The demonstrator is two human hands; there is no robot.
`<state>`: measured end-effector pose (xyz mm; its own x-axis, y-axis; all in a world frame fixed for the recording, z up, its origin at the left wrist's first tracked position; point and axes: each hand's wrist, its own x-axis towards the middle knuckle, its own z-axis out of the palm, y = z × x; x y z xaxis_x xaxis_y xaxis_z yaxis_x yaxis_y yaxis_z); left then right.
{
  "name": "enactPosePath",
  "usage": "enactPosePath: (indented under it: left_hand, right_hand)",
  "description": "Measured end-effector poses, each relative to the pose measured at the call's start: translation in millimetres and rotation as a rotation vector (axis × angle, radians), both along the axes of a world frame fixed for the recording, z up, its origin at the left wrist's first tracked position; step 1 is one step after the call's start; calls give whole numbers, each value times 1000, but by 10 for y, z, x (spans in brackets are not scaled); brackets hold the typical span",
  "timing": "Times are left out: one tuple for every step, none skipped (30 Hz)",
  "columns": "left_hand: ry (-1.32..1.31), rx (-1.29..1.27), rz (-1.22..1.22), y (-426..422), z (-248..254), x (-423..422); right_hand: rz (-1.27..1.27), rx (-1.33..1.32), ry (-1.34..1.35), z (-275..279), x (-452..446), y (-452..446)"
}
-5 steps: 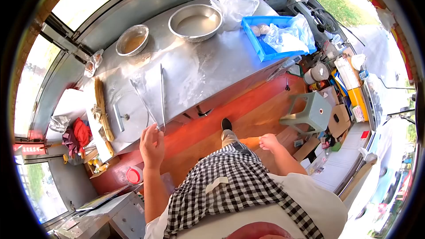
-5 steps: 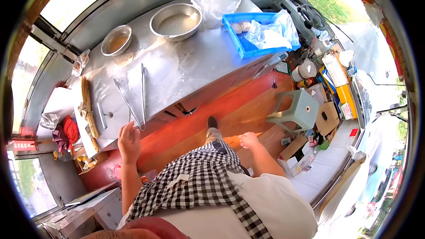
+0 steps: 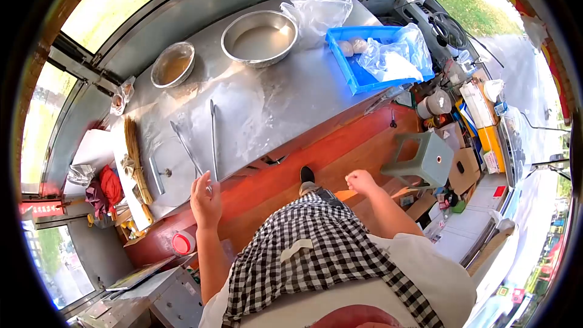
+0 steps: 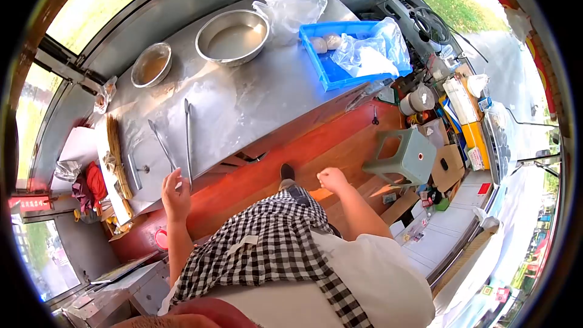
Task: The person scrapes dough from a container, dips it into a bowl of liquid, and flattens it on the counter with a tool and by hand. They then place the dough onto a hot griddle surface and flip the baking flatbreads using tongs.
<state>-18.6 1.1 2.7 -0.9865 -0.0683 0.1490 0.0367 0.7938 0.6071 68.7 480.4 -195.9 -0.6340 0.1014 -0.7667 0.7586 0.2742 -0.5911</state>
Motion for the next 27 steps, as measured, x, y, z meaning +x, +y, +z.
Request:
enactPosePath:
  left_hand:
    - [71, 62, -2, 326, -259, -433]
    - [61, 49, 8, 308, -368, -506]
    - [29, 34, 31, 294, -469, -451]
    - [-20, 10, 69, 385, -571, -576]
    - [-82, -6, 112, 495, -656, -686]
    - [-118, -44, 157, 581, -706, -779]
    - [-151, -92, 197, 594, -729, -863]
    - [-138, -158, 213, 523, -773, -948]
    - [-136, -220, 222, 473, -854, -974]
    - [-135, -274, 227, 448, -907, -1013]
    - [-183, -298, 252, 383, -891, -1063]
    - [-232, -304, 274, 396, -908, -1116]
    - [-280, -309, 293, 401, -921, -1177]
    - [-298, -310, 294, 347, -914, -1260]
    - [-316, -305, 297, 320, -915, -1336]
    - [-337, -294, 306, 294, -929, -1382]
    - [-379, -306, 299, 234, -940, -1430]
    - [-419, -311, 288, 199, -968, -1489]
    - [-461, -317, 272, 164, -992, -1505]
    - [-421, -301, 279, 107, -1045, -1503]
    - [-376, -286, 280, 72, -1145, -1513]
    - [-329, -273, 276, 53, -1129, -1555]
    - [-322, -239, 283, -5, -1081, -1584]
    - [-264, -211, 302, -31, -1048, -1655]
    - [-204, -172, 332, -30, -940, -1767]
    - [-152, -154, 350, -107, -785, -1808]
    - [-157, -165, 381, -248, -647, -1833]
  right_hand:
    - [18, 70, 142, 286, -755, 380]
    - [46, 64, 202, 578, -1041, 325]
    - [82, 60, 297, 744, -1208, 341]
    - [132, 63, 414, 913, -1520, 399]
    - [117, 61, 464, 1071, -1787, 477]
    - [99, 56, 523, 1215, -2051, 532]
    - [97, 53, 542, 1346, -2244, 508]
    - [85, 42, 568, 1442, -2433, 430]
    - [80, 36, 579, 1530, -2542, 379]
    - [77, 36, 591, 1599, -2648, 351]
    - [82, 4, 601, 1583, -2728, 287]
    - [73, 5, 594, 1593, -2782, 271]
    - [76, 7, 580, 1643, -2821, 208]
    - [76, 1, 573, 1670, -2863, 95]
    - [77, 2, 551, 1646, -2868, 21]
    - [87, 6, 528, 1597, -2855, -36]
    - [101, 5, 508, 1546, -2858, -116]
    - [113, 1, 484, 1504, -2855, -181]
    - [143, -7, 461, 1476, -2862, -252]
    - [164, -20, 440, 1436, -2876, -339]
    - [217, 15, 439, 1382, -2900, -381]
    - [266, 49, 440, 1354, -2941, -433]
    - [311, 79, 446, 1322, -2989, -509]
    - [303, 80, 464, 1320, -3052, -523]
    - [310, 90, 487, 1394, -3199, -552]
    - [300, 84, 499, 1415, -3240, -632]
    - [321, 50, 515, 1327, -3228, -704]
